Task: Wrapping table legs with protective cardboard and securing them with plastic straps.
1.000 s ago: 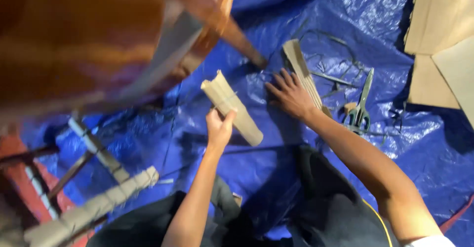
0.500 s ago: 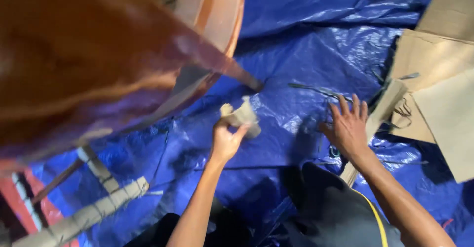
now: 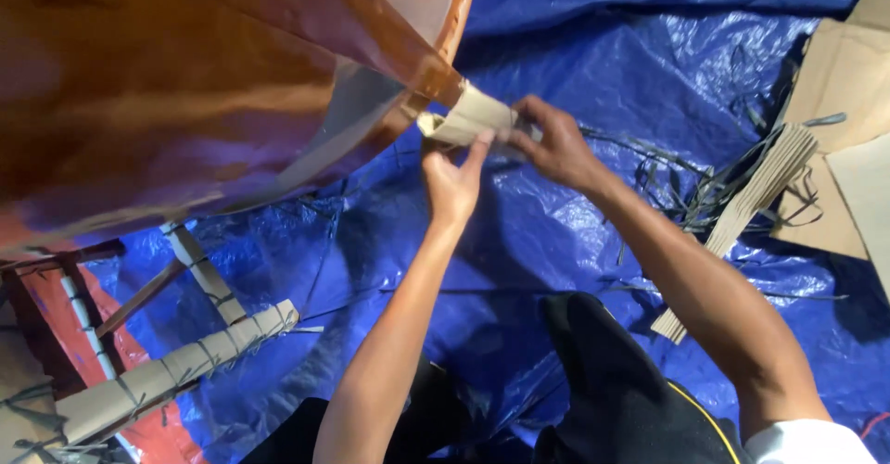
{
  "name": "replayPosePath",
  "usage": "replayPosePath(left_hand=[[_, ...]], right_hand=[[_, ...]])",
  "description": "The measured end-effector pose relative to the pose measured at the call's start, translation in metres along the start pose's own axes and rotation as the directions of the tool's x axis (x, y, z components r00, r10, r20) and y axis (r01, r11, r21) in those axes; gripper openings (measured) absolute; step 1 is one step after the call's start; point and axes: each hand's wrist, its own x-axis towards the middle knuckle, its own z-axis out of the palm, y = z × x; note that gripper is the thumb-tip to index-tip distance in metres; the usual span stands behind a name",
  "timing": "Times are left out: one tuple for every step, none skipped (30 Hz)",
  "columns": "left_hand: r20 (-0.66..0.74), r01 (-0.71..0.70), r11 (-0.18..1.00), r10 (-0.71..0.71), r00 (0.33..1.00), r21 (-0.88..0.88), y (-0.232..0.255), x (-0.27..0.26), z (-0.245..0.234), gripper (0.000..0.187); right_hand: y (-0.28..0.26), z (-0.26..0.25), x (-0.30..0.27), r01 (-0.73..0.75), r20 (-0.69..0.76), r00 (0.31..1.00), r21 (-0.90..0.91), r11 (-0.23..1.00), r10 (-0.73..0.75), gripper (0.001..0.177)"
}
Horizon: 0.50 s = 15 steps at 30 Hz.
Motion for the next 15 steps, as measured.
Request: replayPosePath(left_hand=[[-0.066,0.005,0.999,-0.002,0.998,0.04,0.002,0.005,0.002,0.033],[-0.066,0.008,0.999,-0.005,0.998,0.044,0.005,0.01,0.0,0.033],[-0.139,-0.005,0.991,0.023,0.99,0.134,0.009,0.013,0.0,0.038],[-0.208,-0.011,0.975,0.058,0.976,0.224,0.012,0.015,-0.001,0.044],[-0.207,-0.007,0.975,0.054,0.977,0.223,0.012,0.017,-0.001,0.044],[-0.206,-0.031,0.955,0.096,0.974,0.296,0.012,0.019,-0.002,0.043],[-0.202,-0.059,0.929,0.141,0.969,0.366,0.012,0.023,-0.003,0.043],[-0.201,-0.06,0.929,0.142,0.969,0.366,0.016,0.027,-0.001,0.043],[-0.18,-0.072,0.91,0.157,0.971,0.409,0.019,0.026,-0.001,0.04],[-0.157,-0.084,0.889,0.171,0.973,0.45,0.022,0.025,-0.001,0.036],[-0.158,-0.085,0.889,0.173,0.972,0.449,0.024,0.025,-0.001,0.036],[-0.159,-0.126,0.859,0.232,0.96,0.496,0.027,0.025,0.0,0.037],[-0.154,-0.163,0.826,0.287,0.946,0.539,0.029,0.023,0.003,0.038],[-0.153,-0.161,0.829,0.283,0.947,0.536,0.031,0.022,0.006,0.038],[-0.155,-0.135,0.822,0.261,0.953,0.553,0.033,0.023,0.007,0.038]], right_hand=[[0.005,0.0,0.008,-0.01,0.004,1.0,-0.006,1.0,0.01,0.026],[0.011,0.003,0.014,-0.014,0.004,1.0,-0.002,1.0,0.014,0.026],[0.017,0.006,0.018,0.026,-0.017,1.0,0.001,1.0,-0.026,0.022],[0.023,0.009,0.022,0.066,-0.038,0.997,0.003,0.998,-0.066,0.018],[0.026,0.011,0.025,0.062,-0.038,0.997,0.003,0.998,-0.062,0.018],[0.029,0.012,0.029,0.049,-0.054,0.997,0.027,0.998,-0.048,0.018],[0.031,0.014,0.034,0.041,-0.071,0.997,0.05,0.998,-0.038,0.018],[0.03,0.012,0.038,0.042,-0.072,0.997,0.049,0.998,-0.038,0.018],[0.031,0.013,0.037,0.08,-0.082,0.994,0.046,0.996,-0.076,0.018],[0.03,0.013,0.036,0.118,-0.091,0.989,0.042,0.992,-0.114,0.019],[0.027,0.014,0.036,0.12,-0.091,0.989,0.04,0.992,-0.116,0.019],[0.023,0.014,0.036,0.101,-0.083,0.992,0.061,0.993,-0.096,0.02],[0.02,0.013,0.033,0.076,-0.075,0.995,0.079,0.994,-0.07,0.02],[0.02,0.013,0.03,0.073,-0.077,0.995,0.076,0.994,-0.067,0.02],[0.02,0.016,0.028,0.102,-0.101,0.99,0.062,0.993,-0.096,0.018]])
